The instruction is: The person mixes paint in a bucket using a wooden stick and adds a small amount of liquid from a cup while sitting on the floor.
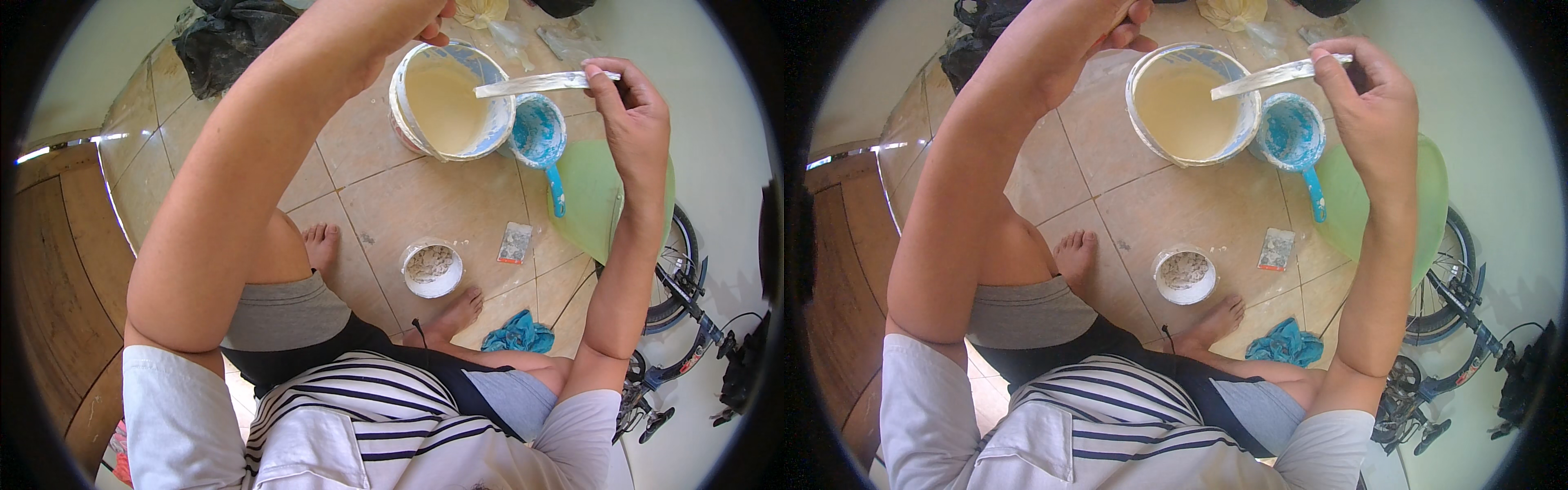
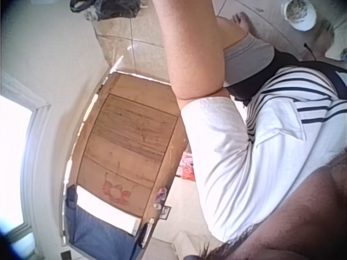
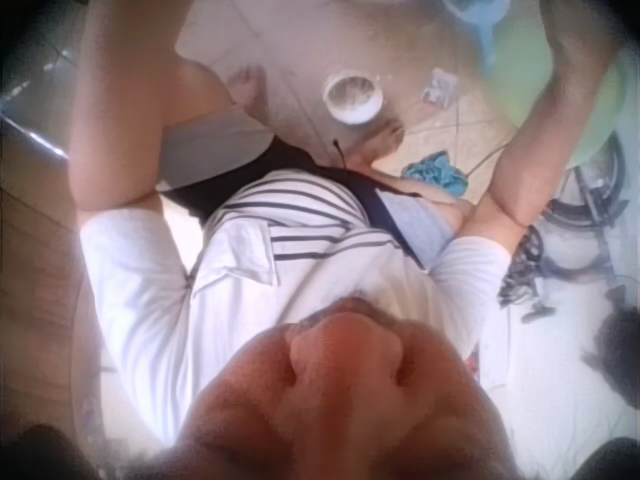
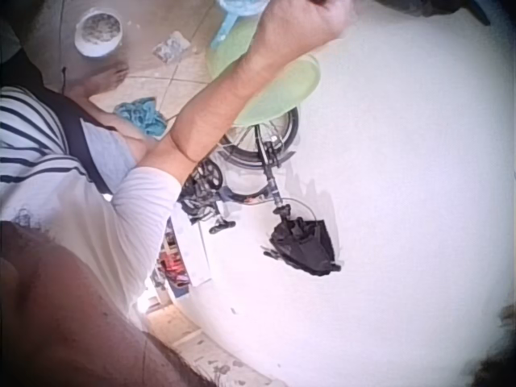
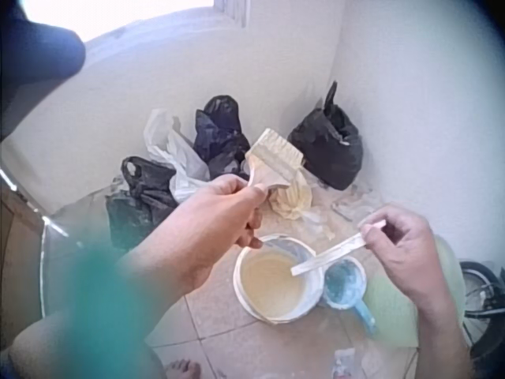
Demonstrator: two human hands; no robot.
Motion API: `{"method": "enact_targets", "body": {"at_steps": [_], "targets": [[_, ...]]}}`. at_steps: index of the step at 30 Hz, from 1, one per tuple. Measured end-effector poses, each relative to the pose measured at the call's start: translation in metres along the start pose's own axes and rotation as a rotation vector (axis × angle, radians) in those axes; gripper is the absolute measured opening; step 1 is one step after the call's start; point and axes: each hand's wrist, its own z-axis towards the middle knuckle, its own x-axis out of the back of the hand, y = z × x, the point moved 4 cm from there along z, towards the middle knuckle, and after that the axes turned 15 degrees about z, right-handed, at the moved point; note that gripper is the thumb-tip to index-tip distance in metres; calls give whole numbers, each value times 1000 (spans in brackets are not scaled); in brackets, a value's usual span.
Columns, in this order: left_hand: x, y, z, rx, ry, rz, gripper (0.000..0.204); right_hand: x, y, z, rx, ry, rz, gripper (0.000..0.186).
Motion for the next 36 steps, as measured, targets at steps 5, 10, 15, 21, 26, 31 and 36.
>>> {"method": "enact_targets", "body": {"at_steps": [5,10,15,21,26,31,36], "targets": [[-1,0,0,11,3,-6,25,-25,30,-8,-42,-94,-151,22],[1,-2,2,12,-14,-21,24,-70,62,-22,47,-285,-332,18],[-2,-2,11,159,26,10,25,-111,84,-35,77,-532,-339,17],[1,-8,5,-4,-19,-66,25,-111,105,-29,213,-406,-613,15],[3,-4,9,174,37,4,26,-118,93,-39,118,-454,-537,15],[2,-1,7,126,13,11,25,-111,103,-32,75,-295,-289,20],[7,-7,5,-2,12,-20,25,-63,77,-14,-130,-168,-231,25]]}}
